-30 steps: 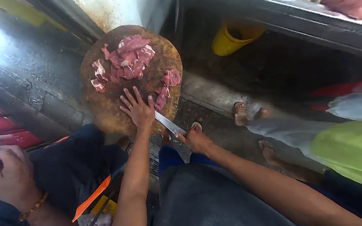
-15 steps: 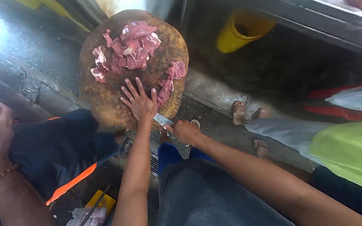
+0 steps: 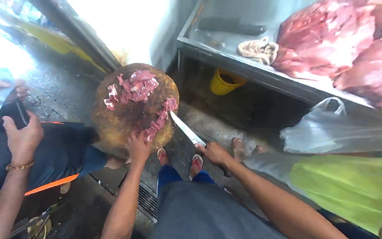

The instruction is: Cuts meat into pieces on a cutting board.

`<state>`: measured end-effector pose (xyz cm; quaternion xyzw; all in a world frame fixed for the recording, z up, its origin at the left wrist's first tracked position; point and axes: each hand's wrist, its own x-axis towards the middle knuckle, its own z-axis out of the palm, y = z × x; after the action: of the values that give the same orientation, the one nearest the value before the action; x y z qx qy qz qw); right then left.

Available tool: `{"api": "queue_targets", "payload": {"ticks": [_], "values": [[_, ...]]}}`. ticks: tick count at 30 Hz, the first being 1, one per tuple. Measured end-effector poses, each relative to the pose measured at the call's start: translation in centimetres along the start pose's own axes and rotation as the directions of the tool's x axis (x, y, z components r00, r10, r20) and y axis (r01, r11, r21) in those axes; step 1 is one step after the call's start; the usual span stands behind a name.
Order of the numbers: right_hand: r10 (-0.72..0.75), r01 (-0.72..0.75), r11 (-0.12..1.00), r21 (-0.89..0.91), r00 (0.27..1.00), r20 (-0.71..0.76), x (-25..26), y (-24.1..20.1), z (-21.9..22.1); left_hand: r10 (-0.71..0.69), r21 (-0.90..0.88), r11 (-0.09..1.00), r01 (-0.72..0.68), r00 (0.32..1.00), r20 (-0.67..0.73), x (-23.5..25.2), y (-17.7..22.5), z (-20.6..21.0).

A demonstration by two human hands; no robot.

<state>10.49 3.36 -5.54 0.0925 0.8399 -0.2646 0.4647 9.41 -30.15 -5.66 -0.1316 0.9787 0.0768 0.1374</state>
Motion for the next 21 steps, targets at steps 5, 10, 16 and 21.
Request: {"api": "queue_targets", "payload": {"ticks": [5, 10, 16, 21], "values": [[-0.018, 0.022, 0.993, -0.116, 0.999, 0.04, 1.9, -4.8, -4.6, -0.229, -0.233, 0.935, 0.269, 0.955, 0.186, 1.2, 4.6, -1.1], [-0.054, 0.057, 0.988, -0.14, 0.998, 0.03, 1.3, -10.1, -8.6, -0.129, -0.807, 0.528, 0.265, 0.964, 0.232, 5.3, 3.5, -6.2], [-0.17, 0.166, 0.977, -0.135, 0.985, -0.015, 0.6, -13.5, -10.9, -0.193, -0.975, -0.064, -0.214, 0.961, -0.198, 9.4, 0.1, -16.5], [-0.185, 0.18, 0.974, -0.141, 0.982, -0.027, 0.4, -16.7, -11.2, -0.292, -0.998, 0.056, 0.021, 0.956, 0.004, 10.8, 0.2, -8.2]]}}
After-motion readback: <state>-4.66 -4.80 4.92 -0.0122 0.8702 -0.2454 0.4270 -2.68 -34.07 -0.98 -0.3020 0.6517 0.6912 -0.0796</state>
